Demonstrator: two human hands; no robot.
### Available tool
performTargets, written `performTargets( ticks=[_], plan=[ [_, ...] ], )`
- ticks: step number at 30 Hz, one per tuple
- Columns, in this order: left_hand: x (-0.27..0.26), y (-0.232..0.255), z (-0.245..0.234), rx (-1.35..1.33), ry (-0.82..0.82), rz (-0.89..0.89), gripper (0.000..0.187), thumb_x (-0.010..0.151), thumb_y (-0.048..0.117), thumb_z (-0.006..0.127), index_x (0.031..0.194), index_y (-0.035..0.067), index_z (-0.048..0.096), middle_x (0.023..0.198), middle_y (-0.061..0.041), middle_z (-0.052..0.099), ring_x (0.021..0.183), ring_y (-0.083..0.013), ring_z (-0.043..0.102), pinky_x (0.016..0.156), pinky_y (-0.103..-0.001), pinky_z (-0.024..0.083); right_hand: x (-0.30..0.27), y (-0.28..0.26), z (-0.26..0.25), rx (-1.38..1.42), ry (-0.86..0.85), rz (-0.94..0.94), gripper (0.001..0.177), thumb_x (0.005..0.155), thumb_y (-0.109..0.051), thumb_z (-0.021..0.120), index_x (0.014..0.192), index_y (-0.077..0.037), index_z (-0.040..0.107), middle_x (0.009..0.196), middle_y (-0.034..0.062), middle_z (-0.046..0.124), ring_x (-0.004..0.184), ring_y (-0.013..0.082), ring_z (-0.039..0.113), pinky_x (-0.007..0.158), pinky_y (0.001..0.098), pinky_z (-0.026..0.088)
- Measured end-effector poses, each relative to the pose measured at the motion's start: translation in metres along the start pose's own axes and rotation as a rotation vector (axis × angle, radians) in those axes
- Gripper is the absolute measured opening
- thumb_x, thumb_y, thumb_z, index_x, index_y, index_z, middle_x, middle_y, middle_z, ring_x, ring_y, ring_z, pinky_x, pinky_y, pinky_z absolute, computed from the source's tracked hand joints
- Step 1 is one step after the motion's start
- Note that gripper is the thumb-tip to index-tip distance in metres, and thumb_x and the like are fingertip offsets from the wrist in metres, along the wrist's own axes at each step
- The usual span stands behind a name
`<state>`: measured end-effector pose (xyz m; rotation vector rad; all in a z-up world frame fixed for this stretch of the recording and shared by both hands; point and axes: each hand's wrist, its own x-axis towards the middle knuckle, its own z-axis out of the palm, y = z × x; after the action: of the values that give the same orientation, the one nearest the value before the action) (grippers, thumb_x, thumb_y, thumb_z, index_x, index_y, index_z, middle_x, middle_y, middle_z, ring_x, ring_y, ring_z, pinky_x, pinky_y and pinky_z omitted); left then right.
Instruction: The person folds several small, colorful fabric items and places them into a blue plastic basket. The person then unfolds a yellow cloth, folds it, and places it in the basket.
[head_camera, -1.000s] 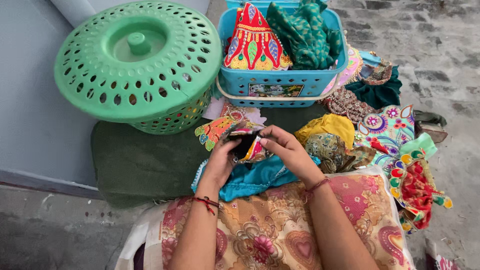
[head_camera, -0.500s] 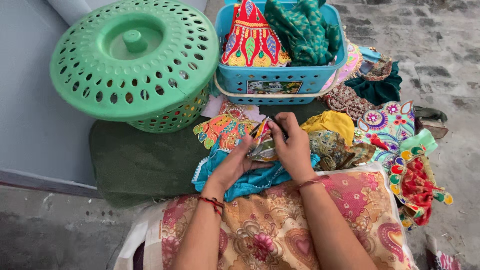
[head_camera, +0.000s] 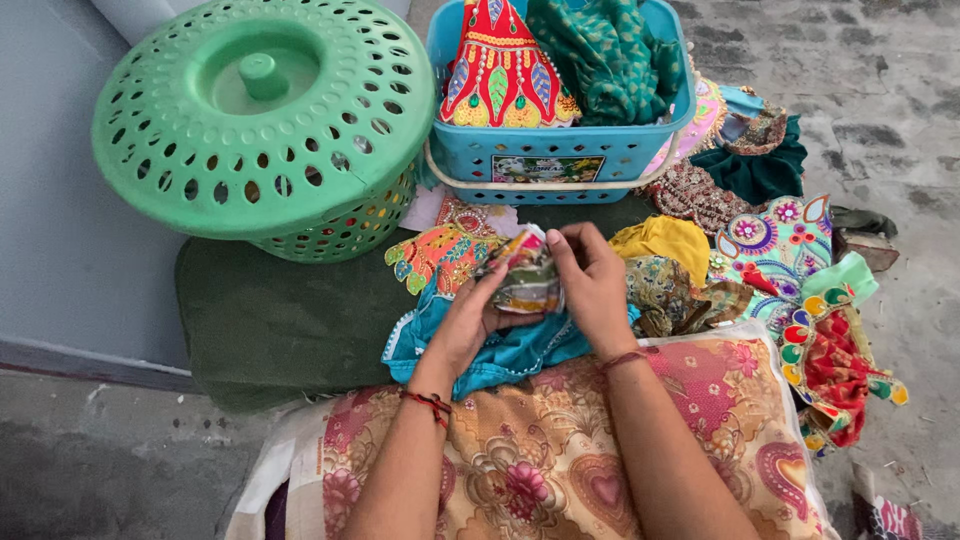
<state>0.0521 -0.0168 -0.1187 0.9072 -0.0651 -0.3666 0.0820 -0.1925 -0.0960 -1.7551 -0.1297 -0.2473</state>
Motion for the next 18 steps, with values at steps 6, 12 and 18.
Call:
performTargets(
  ticks=[6, 12, 18],
  plan=[
    [0.003, -0.007, -0.008, 0.025, 0.095, 0.037, 0.045, 0.1, 0.031, 0.058, 0.135, 0.004, 0.059, 0.121, -0.01, 0.072, 0.108, -0.023, 0.073, 0.09, -0.043, 0.064, 0.004, 0.006, -0.006, 0.241, -0.193, 0.279, 0.026, 0.094, -0.024, 0.071, 0.112, -0.006, 0.067, 0.098, -0.0019, 0.07, 0.092, 0.0053, 0.062, 0.083, 0.0235, 0.049],
    [0.015, -0.021, -0.022, 0.439, 0.313, 0.416, 0.033, 0.095, 0.014, 0.074, 0.124, -0.001, 0.069, 0.107, -0.003, 0.072, 0.095, -0.0083, 0.065, 0.084, -0.025, 0.054, 0.005, 0.013, -0.008, 0.29, -0.251, 0.274, 0.023, 0.101, -0.022, 0.072, 0.107, 0.0, 0.068, 0.095, 0.0008, 0.069, 0.089, 0.0063, 0.06, 0.079, 0.0246, 0.047],
    [0.019, -0.024, -0.034, 0.341, 0.396, 0.459, 0.027, 0.096, 0.009, 0.068, 0.121, -0.002, 0.071, 0.11, -0.002, 0.074, 0.096, -0.0079, 0.067, 0.086, -0.024, 0.055, 0.004, -0.002, -0.005, 0.32, -0.363, 0.285, 0.033, 0.089, -0.022, 0.076, 0.114, -0.003, 0.067, 0.102, 0.0007, 0.074, 0.094, 0.0061, 0.065, 0.084, 0.024, 0.052]
  ],
)
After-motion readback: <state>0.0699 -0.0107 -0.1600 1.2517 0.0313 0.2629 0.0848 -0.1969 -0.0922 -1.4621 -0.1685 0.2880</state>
